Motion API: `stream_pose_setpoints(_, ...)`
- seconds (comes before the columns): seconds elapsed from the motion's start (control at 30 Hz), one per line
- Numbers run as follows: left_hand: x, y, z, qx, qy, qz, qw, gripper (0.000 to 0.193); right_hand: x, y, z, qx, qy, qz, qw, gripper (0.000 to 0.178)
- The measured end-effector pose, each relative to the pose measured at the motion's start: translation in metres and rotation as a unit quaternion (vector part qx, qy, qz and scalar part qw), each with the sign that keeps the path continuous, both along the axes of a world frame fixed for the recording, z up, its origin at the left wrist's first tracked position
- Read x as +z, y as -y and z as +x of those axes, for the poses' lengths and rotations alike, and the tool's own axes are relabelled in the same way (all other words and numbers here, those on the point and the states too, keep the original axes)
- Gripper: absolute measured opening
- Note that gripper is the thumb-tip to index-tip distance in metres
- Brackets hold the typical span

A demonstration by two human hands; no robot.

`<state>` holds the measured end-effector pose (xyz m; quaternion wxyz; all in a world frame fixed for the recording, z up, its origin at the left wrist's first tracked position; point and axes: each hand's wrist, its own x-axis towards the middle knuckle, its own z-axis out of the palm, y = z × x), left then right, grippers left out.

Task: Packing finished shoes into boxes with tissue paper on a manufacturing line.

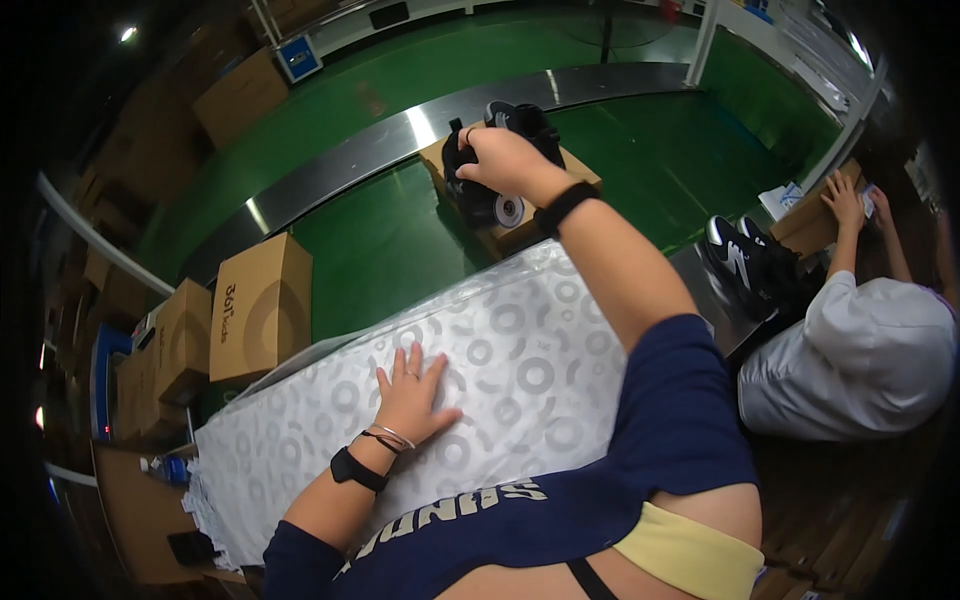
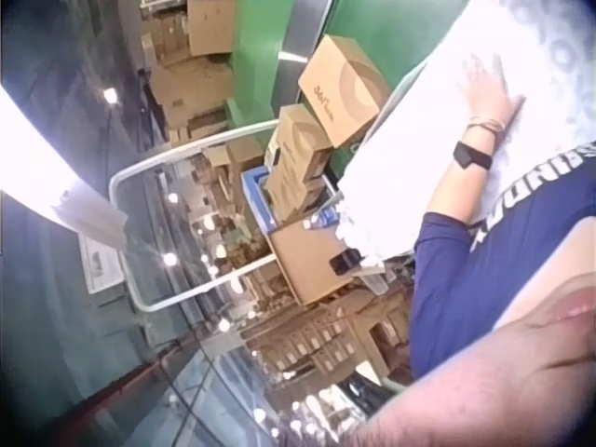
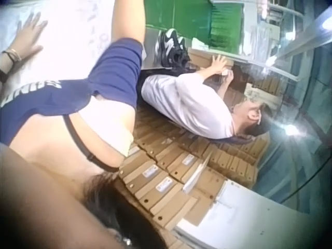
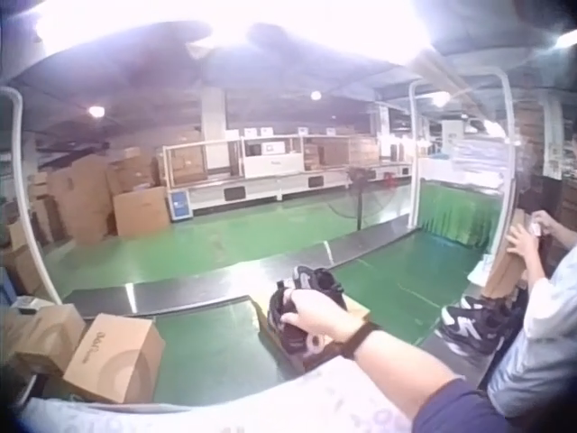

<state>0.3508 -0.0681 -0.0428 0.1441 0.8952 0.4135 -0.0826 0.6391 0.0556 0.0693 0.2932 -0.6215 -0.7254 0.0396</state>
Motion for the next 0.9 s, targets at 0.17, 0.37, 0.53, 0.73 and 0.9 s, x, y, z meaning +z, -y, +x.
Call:
stream_pose_setpoints(0.17,0.034,0.011,-0.023,0.053,0.367,0.289,0.883,0.091,0.076,0.111,-0.06,0.187,-0.237,-0.074,0.95,0.033)
stream_pose_setpoints(0.37,0.041,0.064,-0.057,0.208,0.719,-0.193,0.634,0.046,0.022,0.142,-0.167,0.333,-0.527,0.097,0.776,0.06)
stream_pose_setpoints(0.53,0.041,0.071,-0.128,0.414,0.651,-0.114,0.626,0.023,-0.048,0.096,-0.219,0.17,-0.606,-0.205,0.75,0.033)
stream_pose_setpoints(0.73,0.017,0.085,-0.344,0.642,0.12,0.455,0.606,0.05,-0.121,0.091,-0.246,0.112,-0.351,-0.199,0.908,0.035)
stream_pose_setpoints(0.9,-0.003,0.087,-0.427,0.743,0.095,0.293,0.594,0.058,-0.118,0.096,-0.244,0.096,-0.369,-0.226,0.896,0.035)
